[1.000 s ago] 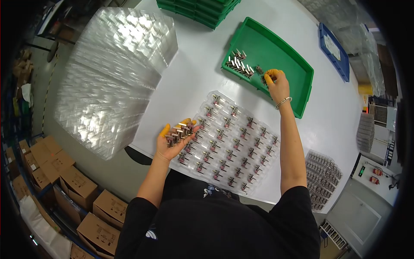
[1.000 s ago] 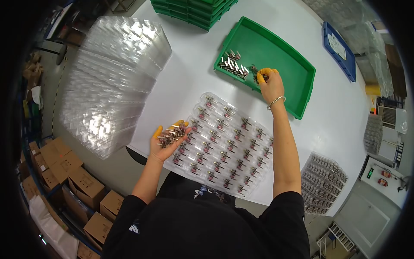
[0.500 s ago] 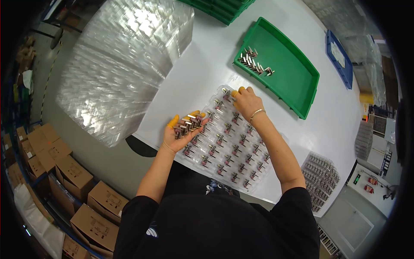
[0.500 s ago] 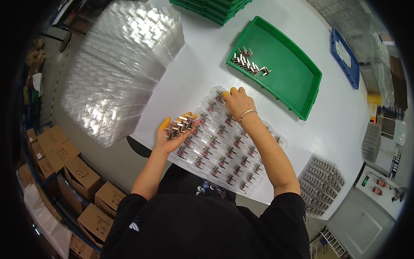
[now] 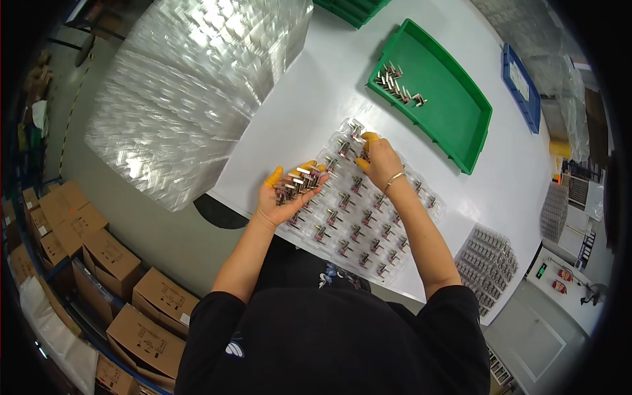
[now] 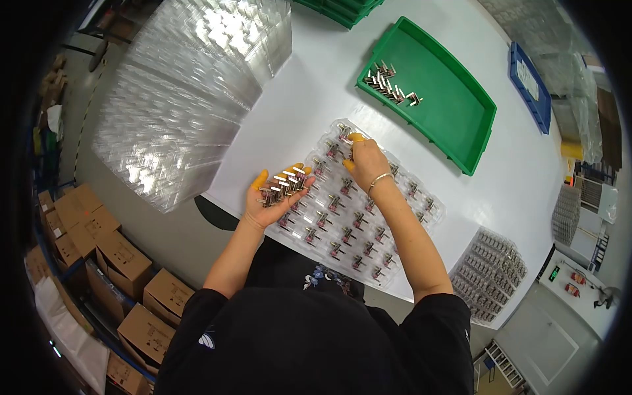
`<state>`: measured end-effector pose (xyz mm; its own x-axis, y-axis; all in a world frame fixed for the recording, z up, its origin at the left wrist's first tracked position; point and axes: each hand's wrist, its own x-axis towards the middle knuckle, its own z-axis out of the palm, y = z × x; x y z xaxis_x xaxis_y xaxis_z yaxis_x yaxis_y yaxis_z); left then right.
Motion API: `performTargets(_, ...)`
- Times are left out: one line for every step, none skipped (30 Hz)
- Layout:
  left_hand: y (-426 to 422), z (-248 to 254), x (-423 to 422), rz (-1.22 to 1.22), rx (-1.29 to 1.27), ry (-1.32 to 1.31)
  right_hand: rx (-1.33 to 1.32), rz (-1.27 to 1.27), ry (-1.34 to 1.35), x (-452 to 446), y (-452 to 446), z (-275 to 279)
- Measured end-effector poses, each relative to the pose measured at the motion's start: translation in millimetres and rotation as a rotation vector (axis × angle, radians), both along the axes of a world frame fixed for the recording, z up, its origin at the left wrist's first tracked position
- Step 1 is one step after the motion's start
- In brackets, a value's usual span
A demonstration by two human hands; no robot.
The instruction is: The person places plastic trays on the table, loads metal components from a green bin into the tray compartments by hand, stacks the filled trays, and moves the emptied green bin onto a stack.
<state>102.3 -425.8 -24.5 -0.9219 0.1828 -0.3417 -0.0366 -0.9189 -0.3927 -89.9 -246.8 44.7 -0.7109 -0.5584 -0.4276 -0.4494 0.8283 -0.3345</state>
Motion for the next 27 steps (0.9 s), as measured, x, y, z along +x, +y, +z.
performTargets(1.6, 1.1, 0.3, -0.004, 0.012, 0.011, -0.053, -0.002, 0.042, 1.6, 3.9, -3.6)
performTargets(2.3, 2.1, 1.4, -0.006, 0.022, 0.02, -0.107, -0.001, 0.083, 3.3, 7.1, -8.8)
performTargets(2.4, 3.1, 4.0, -0.006, 0.031, 0.027, -0.163, 0.001, 0.122, 6.1, 8.7, -13.8)
performTargets(2.6, 3.8, 7.6, -0.008, 0.04, 0.032, -0.218, 0.002, 0.159, 10.5, 9.7, -18.4)
performTargets(2.5, 4.2, 10.9, -0.011, 0.039, 0.027, -0.219, -0.002, 0.155, 17.1, 9.0, -20.5)
performTargets(2.9, 4.1, 13.9, -0.018, 0.027, 0.027, -0.228, 0.009, 0.108, 25.9, 8.5, -22.1)
performTargets(4.0, 3.9, 16.0, -0.024, 0.015, 0.03, -0.237, 0.02, 0.064, 34.7, 7.9, -22.6)
performTargets(5.9, 3.6, 17.7, -0.03, 0.004, 0.034, -0.244, 0.032, 0.02, 42.6, 7.7, -22.3)
performTargets(7.7, 3.3, 19.2, -0.034, -0.007, 0.038, -0.253, 0.045, -0.023, 48.5, 7.5, -21.8)
performTargets(9.0, 3.8, 20.7, -0.036, -0.008, 0.037, -0.253, 0.043, -0.024, 53.0, 6.8, -21.4)
performTargets(10.2, 4.4, 22.4, -0.047, -0.005, 0.034, -0.321, 0.031, 0.029, 57.6, 5.6, -21.5)
performTargets(11.5, 5.0, 23.9, -0.06, -0.002, 0.031, -0.389, 0.016, 0.082, 62.3, 4.3, -21.6)
performTargets(12.9, 5.4, 24.9, -0.075, 0.0, 0.029, -0.456, 0.0, 0.136, 67.0, 3.2, -21.7)
performTargets(14.9, 5.8, 26.0, -0.091, 0.004, 0.026, -0.521, -0.019, 0.191, 72.8, 2.9, -21.5)
performTargets(17.8, 6.3, 27.4, -0.102, 0.004, 0.022, -0.52, -0.03, 0.19, 81.9, 3.4, -17.7)
performTargets(21.7, 6.9, 28.5, -0.118, 0.021, 0.009, -0.509, -0.03, 0.159, 94.2, 5.8, -11.1)
performTargets(25.5, 7.4, 29.4, -0.137, 0.037, -0.004, -0.499, -0.032, 0.129, 107.1, 7.8, -2.7)
performTargets(28.7, 7.7, 31.0, -0.16, 0.053, -0.018, -0.489, -0.038, 0.099, 119.2, 9.7, 4.4)
performTargets(30.7, 7.8, 33.0, -0.183, 0.069, -0.031, -0.479, -0.044, 0.071, 127.7, 11.4, 7.4)
performTargets(31.8, 6.3, 34.7, -0.203, 0.068, -0.033, -0.479, -0.065, 0.075, 131.0, 13.2, 5.3)
performTargets(33.0, 3.1, 36.5, -0.223, 0.064, -0.037, -0.465, -0.109, 0.083, 131.6, 16.0, -0.2)
performTargets(34.0, 0.3, 38.5, -0.243, 0.059, -0.041, -0.452, -0.154, 0.09, 131.0, 18.9, -7.2)
performTargets(34.3, -2.4, 41.2, -0.262, 0.053, -0.047, -0.439, -0.198, 0.096, 130.1, 20.7, -14.3)
performTargets(33.5, -5.0, 44.5, -0.282, 0.047, -0.053, -0.427, -0.243, 0.101, 129.9, 21.7, -22.0)
performTargets(31.6, -4.3, 46.5, -0.301, 0.043, -0.056, -0.429, -0.264, 0.102, 127.9, 19.8, -28.3)
performTargets(29.7, -3.6, 48.3, -0.299, 0.036, -0.06, -0.426, -0.273, 0.126, 122.8, 16.9, -35.5)
performTargets(27.8, -2.6, 50.2, -0.295, 0.03, -0.063, -0.422, -0.281, 0.15, 117.7, 13.4, -41.6)
